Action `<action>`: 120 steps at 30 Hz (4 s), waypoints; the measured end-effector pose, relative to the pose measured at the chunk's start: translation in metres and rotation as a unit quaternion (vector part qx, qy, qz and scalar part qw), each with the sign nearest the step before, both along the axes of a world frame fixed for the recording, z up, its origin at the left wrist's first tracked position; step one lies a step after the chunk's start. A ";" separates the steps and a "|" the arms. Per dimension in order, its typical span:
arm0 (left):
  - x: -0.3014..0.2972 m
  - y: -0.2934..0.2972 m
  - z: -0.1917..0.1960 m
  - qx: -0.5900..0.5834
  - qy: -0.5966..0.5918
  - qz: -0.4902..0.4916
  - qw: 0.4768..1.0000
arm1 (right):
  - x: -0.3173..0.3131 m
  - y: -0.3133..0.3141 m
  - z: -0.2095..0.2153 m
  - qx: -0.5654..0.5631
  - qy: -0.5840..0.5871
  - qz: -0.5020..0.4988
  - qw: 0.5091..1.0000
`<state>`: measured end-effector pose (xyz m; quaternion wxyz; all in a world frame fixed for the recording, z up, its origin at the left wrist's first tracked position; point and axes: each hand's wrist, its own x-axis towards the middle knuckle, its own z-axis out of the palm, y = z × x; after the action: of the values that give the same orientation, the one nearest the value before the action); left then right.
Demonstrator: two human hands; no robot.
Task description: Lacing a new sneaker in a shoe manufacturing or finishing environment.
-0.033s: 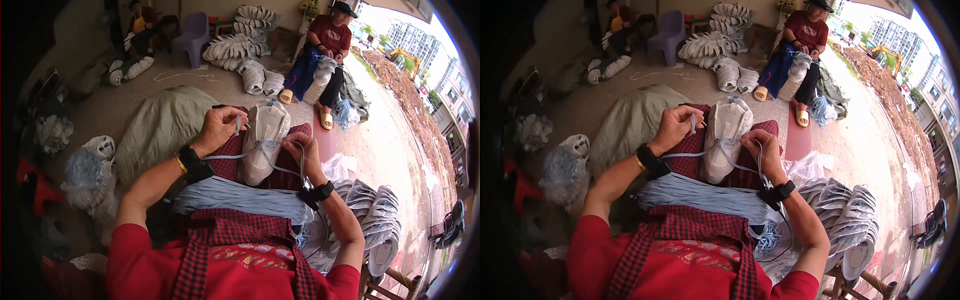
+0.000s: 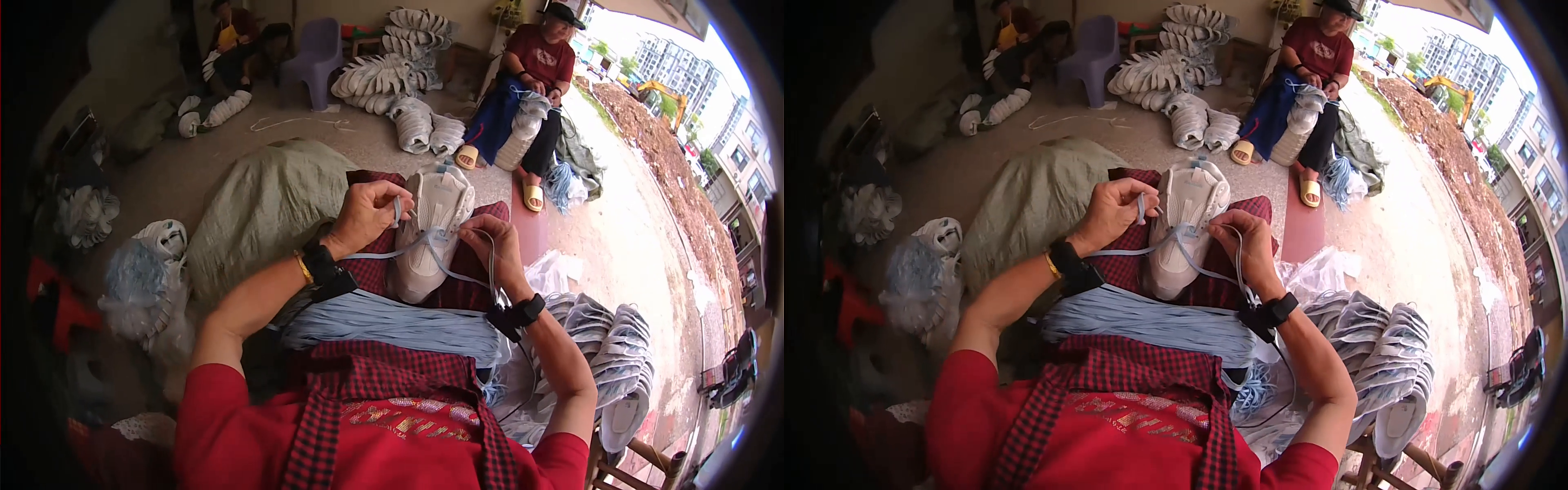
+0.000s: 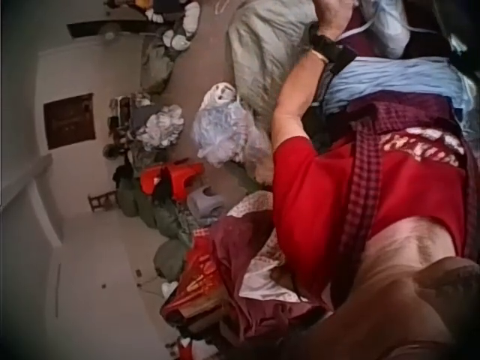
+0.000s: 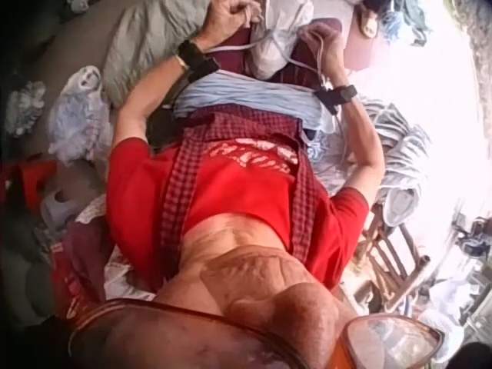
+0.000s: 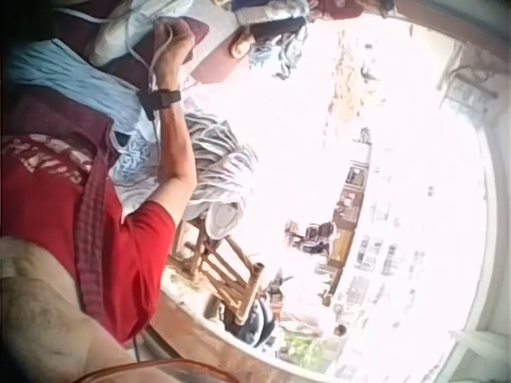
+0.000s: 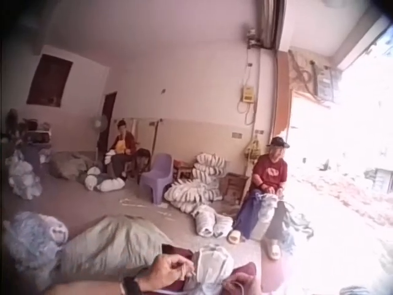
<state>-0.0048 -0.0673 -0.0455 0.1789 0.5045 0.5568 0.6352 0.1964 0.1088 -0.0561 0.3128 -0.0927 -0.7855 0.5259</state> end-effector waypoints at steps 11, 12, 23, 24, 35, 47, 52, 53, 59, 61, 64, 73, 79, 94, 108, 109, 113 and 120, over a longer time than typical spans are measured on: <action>0.008 0.003 -0.025 -0.049 0.031 -0.018 0.998 | -0.007 0.004 0.008 0.055 -0.057 -0.018 0.997; 0.009 0.002 -0.021 -0.048 0.035 0.021 0.998 | -0.007 0.003 0.009 0.025 -0.052 -0.012 0.998; 0.009 0.000 -0.023 -0.049 0.112 0.114 0.986 | -0.013 -0.004 0.008 0.074 -0.081 -0.050 0.993; 0.010 0.000 -0.024 -0.048 0.114 0.121 0.985 | -0.013 -0.008 0.009 0.083 -0.093 -0.064 0.990; 0.015 0.008 -0.025 0.023 0.160 0.121 0.979 | -0.012 -0.002 0.020 0.095 -0.135 -0.010 0.986; 0.015 0.020 0.009 -0.028 0.381 0.034 0.923 | -0.015 0.008 0.047 0.494 -0.138 -0.006 0.858; 0.011 0.007 0.051 -0.104 0.588 -0.068 0.799 | -0.048 0.008 0.045 0.688 -0.005 0.047 0.724; 0.011 0.014 0.059 -0.106 0.588 -0.091 0.797 | -0.058 0.016 0.037 0.674 -0.082 0.073 0.730; -0.011 0.048 0.058 -0.170 0.585 -0.130 0.782 | -0.054 0.025 0.042 0.634 -0.201 0.111 0.738; -0.012 0.045 0.062 -0.183 0.604 -0.127 0.765 | -0.060 0.036 0.010 0.631 -0.147 0.059 0.760; -0.009 0.051 0.071 -0.246 0.609 -0.137 0.741 | -0.057 0.034 0.017 0.592 -0.204 0.046 0.779; -0.002 0.071 0.052 -0.328 0.634 -0.008 0.700 | -0.087 0.042 0.032 0.607 -0.273 0.186 0.723; 0.003 0.065 0.062 -0.378 0.620 -0.038 0.687 | -0.083 0.027 0.030 0.473 -0.276 0.052 0.835; -0.011 0.059 0.037 -0.340 0.589 0.064 0.730 | -0.057 0.016 0.028 0.154 0.040 0.086 0.984; 0.031 0.046 0.045 -0.139 -0.124 -0.154 0.970 | -0.043 0.025 0.042 -0.177 0.010 0.149 0.973; 0.033 0.049 0.046 -0.185 -0.109 -0.178 0.960 | -0.044 0.028 0.041 -0.171 -0.010 0.165 0.971; 0.030 0.049 0.042 -0.175 -0.065 -0.157 0.970 | -0.045 0.014 0.050 -0.030 -0.079 0.149 0.985; 0.011 0.050 0.028 -0.145 -0.251 -0.150 0.945 | -0.036 0.023 0.031 0.089 -0.061 0.126 0.986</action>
<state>0.0062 -0.0172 -0.0174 0.4774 0.3753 0.4981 0.6190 0.1606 0.1322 -0.0250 0.2029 0.0033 -0.8522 0.4822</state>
